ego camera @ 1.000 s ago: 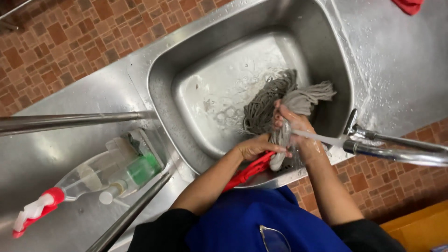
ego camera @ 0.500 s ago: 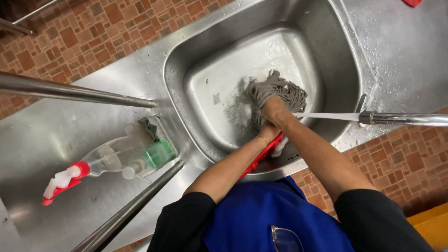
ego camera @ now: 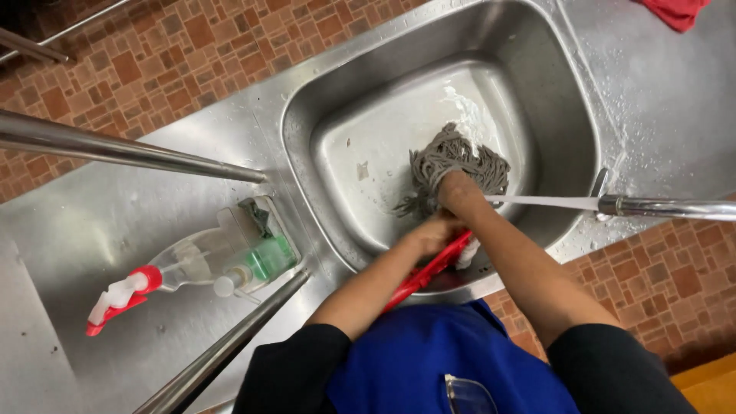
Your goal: The person rinses a grey mop head under running water in a stainless steel sink. They repeatedly squeeze and wring the mop head by hand to remove excess water and soap suds.
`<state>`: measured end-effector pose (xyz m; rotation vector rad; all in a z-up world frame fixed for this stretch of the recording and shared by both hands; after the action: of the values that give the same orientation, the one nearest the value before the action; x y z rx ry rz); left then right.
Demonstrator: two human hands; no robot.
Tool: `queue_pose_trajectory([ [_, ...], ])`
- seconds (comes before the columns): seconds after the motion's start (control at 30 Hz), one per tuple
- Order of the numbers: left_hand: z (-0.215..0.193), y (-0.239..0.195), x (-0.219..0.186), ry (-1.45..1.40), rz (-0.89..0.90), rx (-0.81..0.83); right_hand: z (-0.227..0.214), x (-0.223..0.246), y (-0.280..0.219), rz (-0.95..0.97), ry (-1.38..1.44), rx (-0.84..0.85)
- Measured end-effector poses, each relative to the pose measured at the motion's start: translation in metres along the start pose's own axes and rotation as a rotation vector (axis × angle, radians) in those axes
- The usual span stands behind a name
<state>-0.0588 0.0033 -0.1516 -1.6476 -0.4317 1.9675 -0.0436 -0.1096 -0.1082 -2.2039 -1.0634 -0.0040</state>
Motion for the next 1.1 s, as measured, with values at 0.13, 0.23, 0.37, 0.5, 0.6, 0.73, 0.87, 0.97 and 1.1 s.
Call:
queue_pose_trajectory([
  [0.13, -0.046, 0.008, 0.03, -1.147, -0.16, 0.305, 0.007, -0.01, -0.017, -0.024, -0.162, 0.039],
  [0.23, -0.042, 0.025, 0.002, -1.245, -0.239, 0.079, 0.024, 0.0, -0.015, -0.052, -0.307, 0.095],
  [0.37, -0.039, 0.039, -0.04, -1.141, -0.299, 0.034, 0.017, 0.005, -0.03, 0.058, -0.03, 0.028],
  [0.5, -0.027, 0.055, -0.011, -1.136, -0.505, 0.007, -0.028, -0.001, -0.094, -0.106, 0.014, 0.055],
  [0.6, -0.033, 0.08, 0.028, -1.236, -0.387, -0.044, -0.041, -0.032, -0.115, 0.045, 0.415, -0.477],
  [0.73, -0.043, 0.024, -0.009, -1.367, -0.34, 0.055, 0.007, -0.063, -0.081, 0.177, 1.262, -0.473],
  [0.87, -0.036, -0.024, -0.068, -1.333, -0.343, 0.083, 0.016, -0.028, -0.07, 0.074, 1.83, 0.04],
  [0.97, -0.03, -0.039, -0.088, -1.312, -0.284, 0.147, 0.01, -0.011, -0.044, -0.17, 2.132, 0.047],
  [1.1, -0.01, -0.046, -0.071, -1.57, -0.17, 0.271, -0.002, -0.003, -0.012, -0.646, 2.634, 0.045],
])
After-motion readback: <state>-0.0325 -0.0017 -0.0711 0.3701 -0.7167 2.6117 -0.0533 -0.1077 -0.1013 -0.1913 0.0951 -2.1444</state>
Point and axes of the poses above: each hand's wrist, its own y-axis towards the middle knuckle, its own z-axis out of the palm, x = y × z, the point moved 1 cm from there along y, towards the middle knuckle, and after that the axes turned 11 degrees about -z, right-handed, at the moved point
